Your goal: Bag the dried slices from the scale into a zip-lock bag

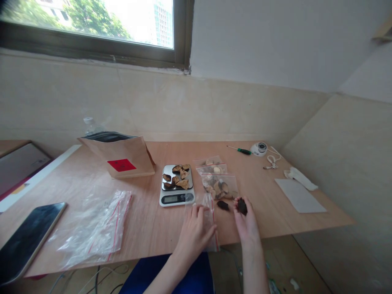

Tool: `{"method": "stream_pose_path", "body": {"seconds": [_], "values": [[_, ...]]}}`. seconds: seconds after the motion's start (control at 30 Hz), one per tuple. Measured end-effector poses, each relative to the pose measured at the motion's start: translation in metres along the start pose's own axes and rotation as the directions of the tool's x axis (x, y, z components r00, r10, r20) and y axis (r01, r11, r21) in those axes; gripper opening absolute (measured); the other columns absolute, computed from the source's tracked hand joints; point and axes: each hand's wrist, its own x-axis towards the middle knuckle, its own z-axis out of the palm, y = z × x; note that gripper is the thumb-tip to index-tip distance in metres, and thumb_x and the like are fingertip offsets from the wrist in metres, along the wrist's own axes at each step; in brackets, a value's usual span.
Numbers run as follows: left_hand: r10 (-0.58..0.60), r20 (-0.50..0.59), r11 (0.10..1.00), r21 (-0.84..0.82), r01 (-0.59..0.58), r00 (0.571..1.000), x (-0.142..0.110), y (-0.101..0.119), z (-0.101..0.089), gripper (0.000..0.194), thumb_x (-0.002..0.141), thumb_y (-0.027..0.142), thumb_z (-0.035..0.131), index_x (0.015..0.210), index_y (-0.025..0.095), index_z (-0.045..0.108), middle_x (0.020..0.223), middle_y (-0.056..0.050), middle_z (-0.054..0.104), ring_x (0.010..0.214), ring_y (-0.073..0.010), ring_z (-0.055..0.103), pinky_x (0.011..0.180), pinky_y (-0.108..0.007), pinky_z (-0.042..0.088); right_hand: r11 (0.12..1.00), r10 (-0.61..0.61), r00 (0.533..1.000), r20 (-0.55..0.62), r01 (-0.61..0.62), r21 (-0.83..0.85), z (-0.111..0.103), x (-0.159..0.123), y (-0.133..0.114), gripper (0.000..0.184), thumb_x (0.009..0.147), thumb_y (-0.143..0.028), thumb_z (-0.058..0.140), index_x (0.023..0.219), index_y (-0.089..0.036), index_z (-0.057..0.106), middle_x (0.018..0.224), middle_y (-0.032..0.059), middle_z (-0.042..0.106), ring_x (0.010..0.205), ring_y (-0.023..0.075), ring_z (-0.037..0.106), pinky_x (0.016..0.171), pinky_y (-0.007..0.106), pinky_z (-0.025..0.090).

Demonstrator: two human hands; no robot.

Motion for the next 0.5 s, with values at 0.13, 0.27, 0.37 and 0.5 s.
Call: {"method": "stream_pose_path", "body": {"seconds": [0.13, 0.27, 0.37, 0.5], "values": [[-0.018, 0.070, 0.976, 0.217, 0.002, 0.997, -0.005, -0.007, 0.012, 0.033, 0.076, 0.022, 0.062, 0.107, 0.013, 0.054, 0.113, -0.016, 0.055, 0.104, -0.0329, 0.052, 0.086, -0.047, 0.042, 0.988, -0.049, 0.986, -0.162, 0.025, -0.151, 0.003, -0.002, 0.011, 0.032, 0.058, -0.037, 0.076, 0.084, -0.021, 0.065, 0.085, 0.0009, 0.065, 0.079, 0.0177, 0.060, 0.080, 0.037, 0.049], [-0.011, 0.047, 0.949, 0.315, -0.005, 0.999, -0.002, -0.008, 0.015, 0.016, 0.082, 0.013, 0.051, 0.097, 0.015, 0.058, 0.100, -0.013, 0.059, 0.093, -0.0291, 0.055, 0.079, -0.042, 0.044, 0.829, -0.254, 0.967, 0.032, 0.235, -0.507, 0.005, -0.004, 0.014, 0.029, 0.071, -0.042, 0.063, 0.087, -0.018, 0.066, 0.093, 0.0070, 0.064, 0.093, 0.0232, 0.055, 0.092, 0.045, 0.038], [-0.006, 0.027, 0.948, 0.317, -0.003, 1.000, 0.002, -0.011, 0.014, 0.020, 0.082, 0.005, 0.044, 0.092, 0.014, 0.059, 0.095, -0.013, 0.061, 0.090, -0.0280, 0.056, 0.077, -0.041, 0.044, 0.738, -0.317, 0.943, 0.101, 0.312, -0.599, 0.004, -0.003, 0.013, 0.028, 0.073, -0.042, 0.060, 0.087, -0.019, 0.067, 0.093, 0.0085, 0.062, 0.093, 0.0248, 0.052, 0.091, 0.045, 0.037], [-0.034, 0.002, 0.990, 0.136, 0.033, 0.999, 0.003, -0.012, 0.007, 0.013, 0.082, 0.010, 0.046, 0.081, 0.017, 0.058, 0.088, -0.010, 0.062, 0.086, -0.0257, 0.057, 0.077, -0.040, 0.045, 0.654, -0.369, 0.911, 0.185, 0.396, -0.645, 0.003, -0.004, 0.011, 0.025, 0.074, -0.040, 0.060, 0.088, -0.020, 0.067, 0.092, 0.0086, 0.061, 0.092, 0.0251, 0.052, 0.087, 0.045, 0.039]]}}
